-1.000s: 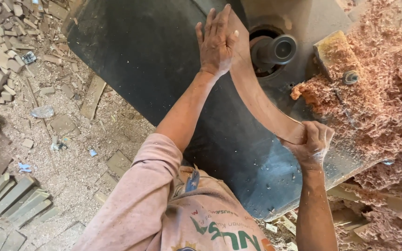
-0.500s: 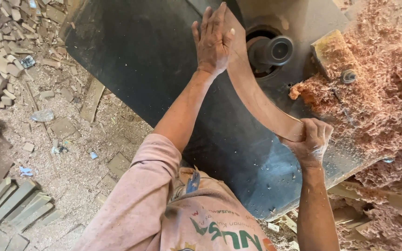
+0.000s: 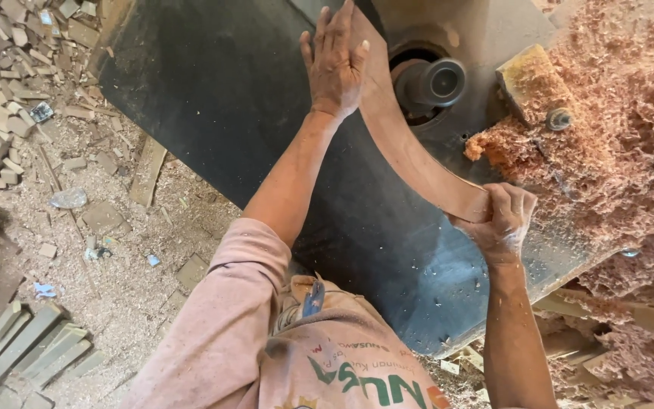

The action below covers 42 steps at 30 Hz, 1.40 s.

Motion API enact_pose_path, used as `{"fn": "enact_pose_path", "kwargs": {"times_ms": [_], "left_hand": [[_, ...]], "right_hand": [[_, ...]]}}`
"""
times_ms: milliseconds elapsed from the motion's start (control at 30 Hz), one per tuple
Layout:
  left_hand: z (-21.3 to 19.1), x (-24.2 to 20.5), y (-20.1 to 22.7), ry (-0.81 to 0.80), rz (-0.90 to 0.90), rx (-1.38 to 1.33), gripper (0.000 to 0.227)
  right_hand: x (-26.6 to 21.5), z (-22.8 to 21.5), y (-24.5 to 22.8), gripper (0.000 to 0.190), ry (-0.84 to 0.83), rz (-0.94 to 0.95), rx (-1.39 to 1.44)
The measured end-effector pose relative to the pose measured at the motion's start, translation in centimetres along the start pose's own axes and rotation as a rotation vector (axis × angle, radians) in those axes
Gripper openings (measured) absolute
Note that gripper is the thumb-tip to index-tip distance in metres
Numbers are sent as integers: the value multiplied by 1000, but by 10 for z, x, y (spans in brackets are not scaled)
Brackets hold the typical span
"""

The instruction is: The person uses a spindle sander to smooth and shape a curved wooden piece. They repeatedly pass the wood over the rotating spindle, flip it to work both sides, and inspect the edges. The finished piece is placed on the machine table.

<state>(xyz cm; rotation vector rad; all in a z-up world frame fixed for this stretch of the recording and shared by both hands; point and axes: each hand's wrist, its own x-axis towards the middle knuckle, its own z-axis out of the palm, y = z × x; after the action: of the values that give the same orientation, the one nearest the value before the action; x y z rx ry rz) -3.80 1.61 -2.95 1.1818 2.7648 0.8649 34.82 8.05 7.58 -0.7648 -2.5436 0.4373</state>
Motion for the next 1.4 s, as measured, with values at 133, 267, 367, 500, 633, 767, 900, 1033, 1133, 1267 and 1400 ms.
{"fn": "enact_pose_path", "kwargs": {"times_ms": [133, 267, 367, 500, 633, 767, 900, 1033, 1133, 1267, 1400], "left_hand": [[-2, 1, 1, 28, 37, -45, 53], [-18, -6, 10, 71, 56, -22, 64], [-26, -19, 22, 38, 34, -24, 66], [-28, -29, 29, -37, -7, -26, 66], [-27, -26, 29, -38, -15, -30, 61], [-33, -20, 35, -69, -25, -59, 58], [-33, -19, 34, -81, -17, -56, 59], [-27, -17, 31, -65, -25, -75, 55], [-23, -15, 29, -55, -34, -58, 55], [-22, -14, 26, -69, -33, -52, 56], [-17, -12, 22, -45, -24, -54, 60]], "right_hand": [[-3, -1, 2, 61, 5, -2, 10], [-10, -7, 2, 72, -31, -2, 3], [-28, -14, 2, 70, -52, 37, -11], [-37, -19, 4, 73, -42, 52, 9], [-36, -18, 6, 67, -53, 54, 24], [-36, -16, 9, 68, -36, 45, 47], [-35, -15, 10, 66, -37, 44, 36], [-28, -14, 10, 62, -11, 12, 51], [-27, -11, 12, 63, -20, 7, 40], [-27, -9, 14, 62, -30, 13, 43], [-23, -9, 12, 66, -37, 17, 40]]}}
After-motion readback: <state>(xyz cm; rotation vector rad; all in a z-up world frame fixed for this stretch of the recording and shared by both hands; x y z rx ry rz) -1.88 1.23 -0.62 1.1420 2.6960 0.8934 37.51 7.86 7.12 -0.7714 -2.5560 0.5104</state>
